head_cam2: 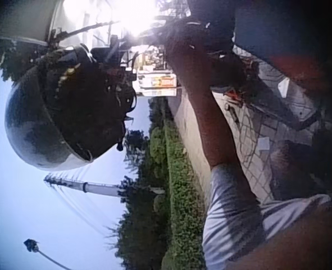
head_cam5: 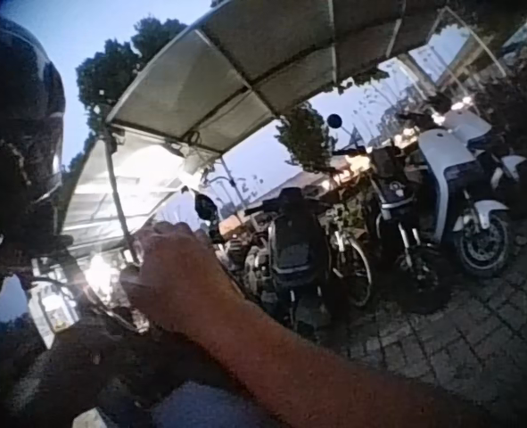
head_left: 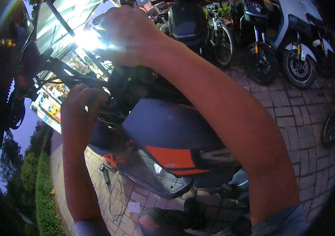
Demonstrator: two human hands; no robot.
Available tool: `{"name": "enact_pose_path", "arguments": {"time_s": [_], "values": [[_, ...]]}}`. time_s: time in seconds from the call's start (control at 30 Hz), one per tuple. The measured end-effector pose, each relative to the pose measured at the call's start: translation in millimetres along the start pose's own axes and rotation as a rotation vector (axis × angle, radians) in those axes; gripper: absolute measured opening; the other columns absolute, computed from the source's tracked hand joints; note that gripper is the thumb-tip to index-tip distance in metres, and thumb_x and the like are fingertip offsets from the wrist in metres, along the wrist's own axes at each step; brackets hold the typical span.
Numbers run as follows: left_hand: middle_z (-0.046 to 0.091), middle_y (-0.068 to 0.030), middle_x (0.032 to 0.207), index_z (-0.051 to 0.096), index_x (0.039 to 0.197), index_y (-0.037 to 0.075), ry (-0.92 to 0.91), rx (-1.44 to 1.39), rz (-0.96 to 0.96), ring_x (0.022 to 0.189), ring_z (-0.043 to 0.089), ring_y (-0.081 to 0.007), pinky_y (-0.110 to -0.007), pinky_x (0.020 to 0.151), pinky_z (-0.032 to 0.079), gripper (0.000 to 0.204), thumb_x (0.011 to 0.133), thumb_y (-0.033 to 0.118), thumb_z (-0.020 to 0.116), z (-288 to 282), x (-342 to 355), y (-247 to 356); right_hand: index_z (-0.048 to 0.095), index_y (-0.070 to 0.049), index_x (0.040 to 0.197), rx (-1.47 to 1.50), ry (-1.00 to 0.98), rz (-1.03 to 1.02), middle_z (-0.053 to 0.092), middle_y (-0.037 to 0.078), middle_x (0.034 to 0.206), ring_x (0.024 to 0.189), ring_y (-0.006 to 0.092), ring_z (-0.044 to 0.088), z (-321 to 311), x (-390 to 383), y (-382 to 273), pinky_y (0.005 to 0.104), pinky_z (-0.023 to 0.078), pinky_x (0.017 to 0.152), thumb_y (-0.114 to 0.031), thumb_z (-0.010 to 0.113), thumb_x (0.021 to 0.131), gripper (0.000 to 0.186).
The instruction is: The person uses a screwdriver to tighten screws on the handlebar area of a scooter. They repeatedly adjust the tool and reposition their hands to access different fasteners on the scooter's front assembly.
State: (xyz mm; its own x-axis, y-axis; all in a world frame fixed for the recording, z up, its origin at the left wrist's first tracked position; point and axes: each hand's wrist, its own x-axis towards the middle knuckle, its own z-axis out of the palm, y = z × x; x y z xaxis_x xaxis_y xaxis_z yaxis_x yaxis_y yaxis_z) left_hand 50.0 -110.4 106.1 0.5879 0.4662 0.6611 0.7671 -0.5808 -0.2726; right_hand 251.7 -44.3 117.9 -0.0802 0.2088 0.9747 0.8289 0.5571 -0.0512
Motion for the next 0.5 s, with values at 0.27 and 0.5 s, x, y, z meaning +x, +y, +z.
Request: {"name": "enact_pose_path", "arguments": {"time_s": [0.27,0.5], "values": [[0.057,-0.009,0.071,0.066,0.083,0.003,0.331,0.035,0.013,0.066,0.056,-0.0236,-0.034,0.06,0.044,0.009,0.077,0.002,0.073,47.3,-65.1,3.4,0.069,-0.004,0.1,0.005,0.013,0.025,0.067,0.018,0.102,0.098,0.031,0.064,-1.2,-1.1,-2.0,0.0456,0.047,0.088,-0.04,0.051,0.08,0.046],[0.058,-0.0081,0.069,0.066,0.08,0.003,0.402,-0.081,-0.132,0.063,0.056,-0.0208,-0.032,0.058,0.044,0.006,0.079,0.003,0.072,55.8,-61.8,24.1,0.07,-0.003,0.098,0.026,-0.018,0.071,0.068,0.017,0.099,0.096,0.0311,0.065,-11.5,-2.1,-5.9,0.0461,0.048,0.086,-0.04,0.053,0.079,0.044]]}}
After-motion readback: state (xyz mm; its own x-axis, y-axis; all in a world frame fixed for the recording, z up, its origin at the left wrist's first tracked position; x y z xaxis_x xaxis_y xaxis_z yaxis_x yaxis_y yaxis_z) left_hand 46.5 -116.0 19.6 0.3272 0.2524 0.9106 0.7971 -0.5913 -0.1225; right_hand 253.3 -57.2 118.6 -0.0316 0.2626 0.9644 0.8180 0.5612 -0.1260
